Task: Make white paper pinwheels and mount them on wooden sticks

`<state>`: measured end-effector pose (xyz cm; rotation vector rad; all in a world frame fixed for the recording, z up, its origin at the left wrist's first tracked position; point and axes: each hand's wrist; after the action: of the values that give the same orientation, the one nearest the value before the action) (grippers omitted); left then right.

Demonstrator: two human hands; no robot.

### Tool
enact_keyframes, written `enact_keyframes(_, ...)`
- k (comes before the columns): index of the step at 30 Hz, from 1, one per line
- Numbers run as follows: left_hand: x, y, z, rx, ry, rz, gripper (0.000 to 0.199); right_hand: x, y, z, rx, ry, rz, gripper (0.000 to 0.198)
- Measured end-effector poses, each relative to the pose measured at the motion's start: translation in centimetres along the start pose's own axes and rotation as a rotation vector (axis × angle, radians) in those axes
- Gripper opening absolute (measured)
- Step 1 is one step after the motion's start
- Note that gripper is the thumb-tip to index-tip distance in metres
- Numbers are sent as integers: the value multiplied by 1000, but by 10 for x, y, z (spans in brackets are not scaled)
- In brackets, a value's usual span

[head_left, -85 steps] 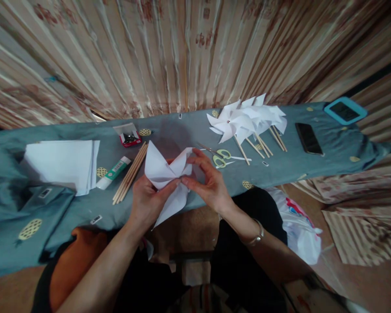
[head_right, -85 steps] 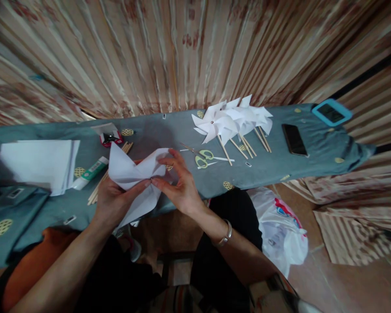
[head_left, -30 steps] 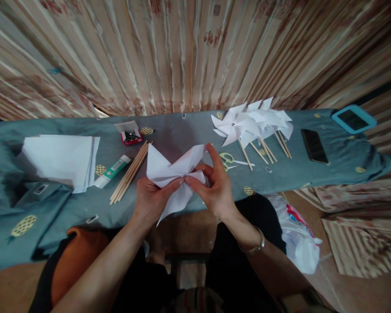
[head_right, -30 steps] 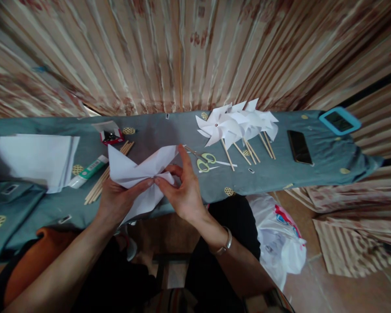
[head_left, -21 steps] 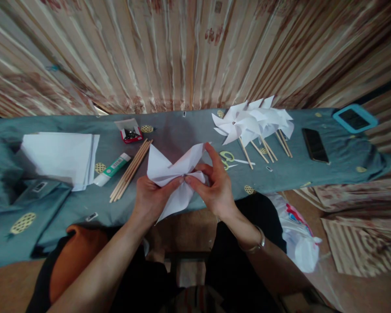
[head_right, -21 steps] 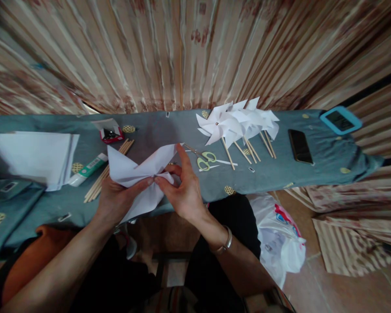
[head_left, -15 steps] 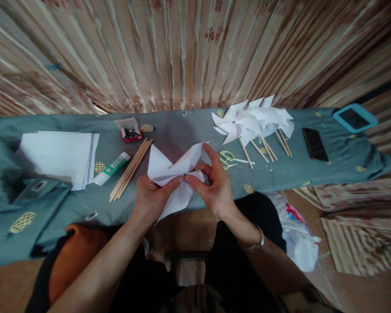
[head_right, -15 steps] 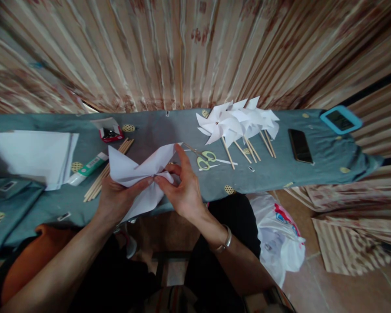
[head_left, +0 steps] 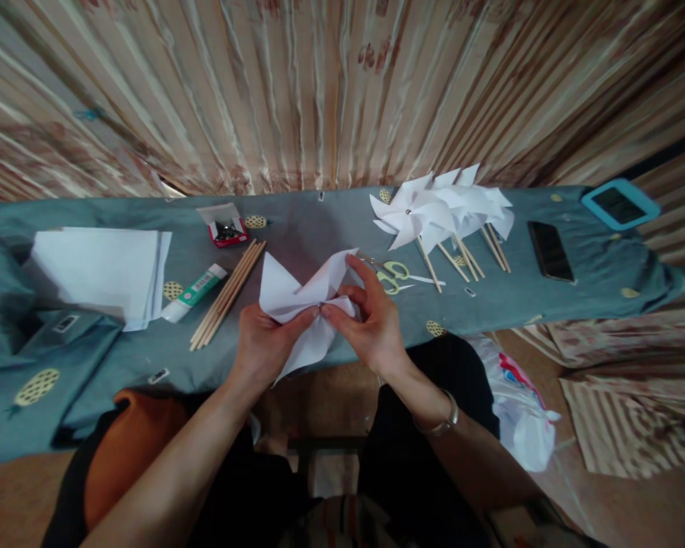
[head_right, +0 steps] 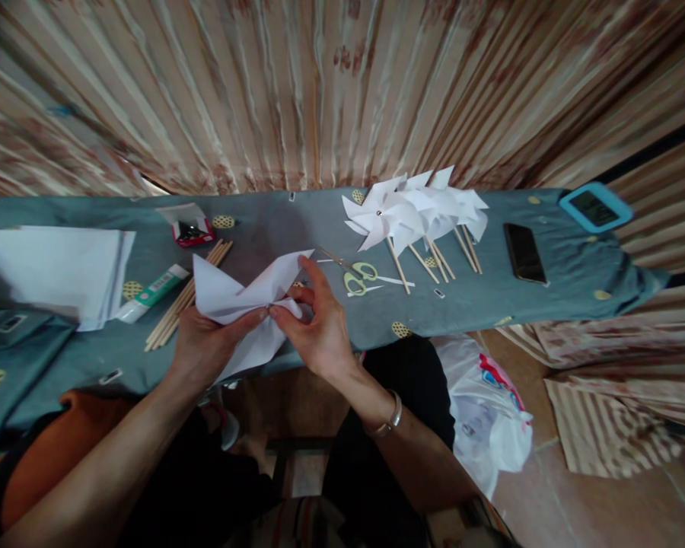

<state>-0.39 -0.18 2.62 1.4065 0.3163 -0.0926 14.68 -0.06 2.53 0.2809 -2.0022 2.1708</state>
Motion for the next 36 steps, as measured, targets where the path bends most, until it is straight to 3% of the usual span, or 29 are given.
enact_keyframes(10,4,-5,-1,-32,31,11,27,-1,6,-1,0,9,11,81)
enact_keyframes(21,3,-4,0,-12,-40,40,30,-3,8,-4,-38,-16,20,70)
enact_keyframes(36,5,-7,1,-39,-27,-32,35,-4,8,-5,-47,7,31,63)
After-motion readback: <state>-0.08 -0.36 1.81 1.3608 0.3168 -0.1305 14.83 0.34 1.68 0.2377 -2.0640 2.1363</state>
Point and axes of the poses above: each hand's wrist, its own z-axis away from the middle knuckle, its own x-axis out of the palm, y = z × x, and after that the axes turned 15 degrees about -z, right-handed
